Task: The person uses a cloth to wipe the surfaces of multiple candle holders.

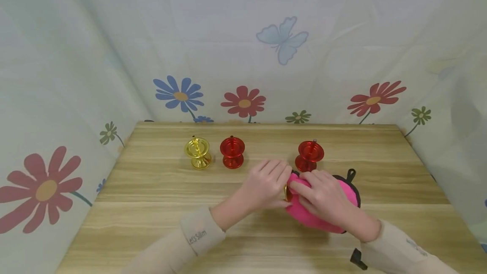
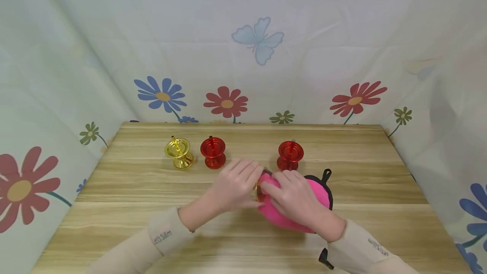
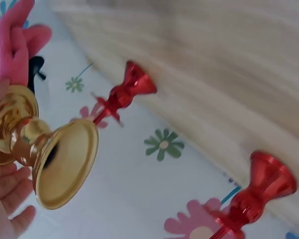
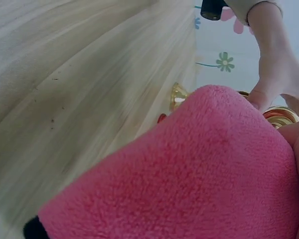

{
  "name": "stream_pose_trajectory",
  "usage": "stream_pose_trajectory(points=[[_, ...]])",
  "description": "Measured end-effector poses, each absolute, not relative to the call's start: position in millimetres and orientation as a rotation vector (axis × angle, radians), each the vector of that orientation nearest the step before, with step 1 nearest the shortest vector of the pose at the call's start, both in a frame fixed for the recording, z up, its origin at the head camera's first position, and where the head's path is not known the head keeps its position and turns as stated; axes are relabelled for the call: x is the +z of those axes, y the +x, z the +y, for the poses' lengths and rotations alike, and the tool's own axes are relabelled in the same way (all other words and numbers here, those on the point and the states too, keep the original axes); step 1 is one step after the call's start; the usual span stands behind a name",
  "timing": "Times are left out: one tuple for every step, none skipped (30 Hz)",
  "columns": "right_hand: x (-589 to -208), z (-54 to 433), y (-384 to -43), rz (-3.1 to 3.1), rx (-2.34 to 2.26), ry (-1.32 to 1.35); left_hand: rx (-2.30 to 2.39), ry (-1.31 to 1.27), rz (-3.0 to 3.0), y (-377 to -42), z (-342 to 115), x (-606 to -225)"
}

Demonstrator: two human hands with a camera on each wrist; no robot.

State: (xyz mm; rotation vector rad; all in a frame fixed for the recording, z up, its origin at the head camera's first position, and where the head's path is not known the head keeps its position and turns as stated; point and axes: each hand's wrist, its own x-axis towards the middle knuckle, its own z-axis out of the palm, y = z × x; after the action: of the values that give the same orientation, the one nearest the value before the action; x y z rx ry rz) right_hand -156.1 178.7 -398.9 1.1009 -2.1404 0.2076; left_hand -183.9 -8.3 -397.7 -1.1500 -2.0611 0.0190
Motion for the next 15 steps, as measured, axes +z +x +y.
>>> stream_pose_trajectory(points=[[-399.7,179.2,-156.1,-2.154,0.206,1.107,0.001,-1.163,-2.106,-183.2,-9.2,-399.6],[-400.6,179.6,-156.1,-2.158,0.206,1.117,-0.016,-1.186,-2.171,-182.5,-10.5,-400.3],[-401.4,180.1,-156.3,-2.158,0.206,1.128,-0.042,-1.217,-2.256,-182.2,-11.8,-400.3],[-402.2,180.5,-156.8,-2.149,0.207,1.14,-0.074,-1.25,-2.349,-182.4,-13.1,-399.2],[-402.8,180.8,-157.4,-2.132,0.216,1.152,-0.119,-1.284,-2.449,-183.2,-14.4,-397.3],[-403.1,180.9,-158.0,-2.115,0.225,1.163,-0.17,-1.313,-2.555,-184.4,-15.6,-394.8],[-403.1,180.8,-158.7,-2.095,0.237,1.174,-0.218,-1.338,-2.646,-186.0,-16.7,-391.7],[-403.0,180.5,-159.4,-2.075,0.253,1.184,-0.274,-1.367,-2.719,-188.3,-17.4,-389.2],[-402.7,180.1,-160.0,-2.057,0.266,1.191,-0.341,-1.396,-2.772,-190.7,-17.6,-386.7],[-402.1,179.6,-160.3,-2.044,0.281,1.196,-0.416,-1.427,-2.803,-193.0,-17.7,-384.8],[-401.6,178.9,-160.6,-2.035,0.294,1.202,-0.488,-1.453,-2.827,-195.0,-17.7,-383.7],[-401.1,178.3,-160.7,-2.035,0.305,1.207,-0.536,-1.475,-2.84,-196.4,-17.6,-382.5],[-400.6,177.9,-160.7,-2.042,0.319,1.209,-0.572,-1.494,-2.84,-197.4,-17.2,-381.9],[-400.4,177.9,-160.6,-2.059,0.336,1.207,-0.589,-1.499,-2.836,-197.7,-16.6,-381.6],[-400.0,177.9,-160.4,-2.081,0.35,1.2,-0.581,-1.487,-2.835,-197.2,-16.1,-381.1]])
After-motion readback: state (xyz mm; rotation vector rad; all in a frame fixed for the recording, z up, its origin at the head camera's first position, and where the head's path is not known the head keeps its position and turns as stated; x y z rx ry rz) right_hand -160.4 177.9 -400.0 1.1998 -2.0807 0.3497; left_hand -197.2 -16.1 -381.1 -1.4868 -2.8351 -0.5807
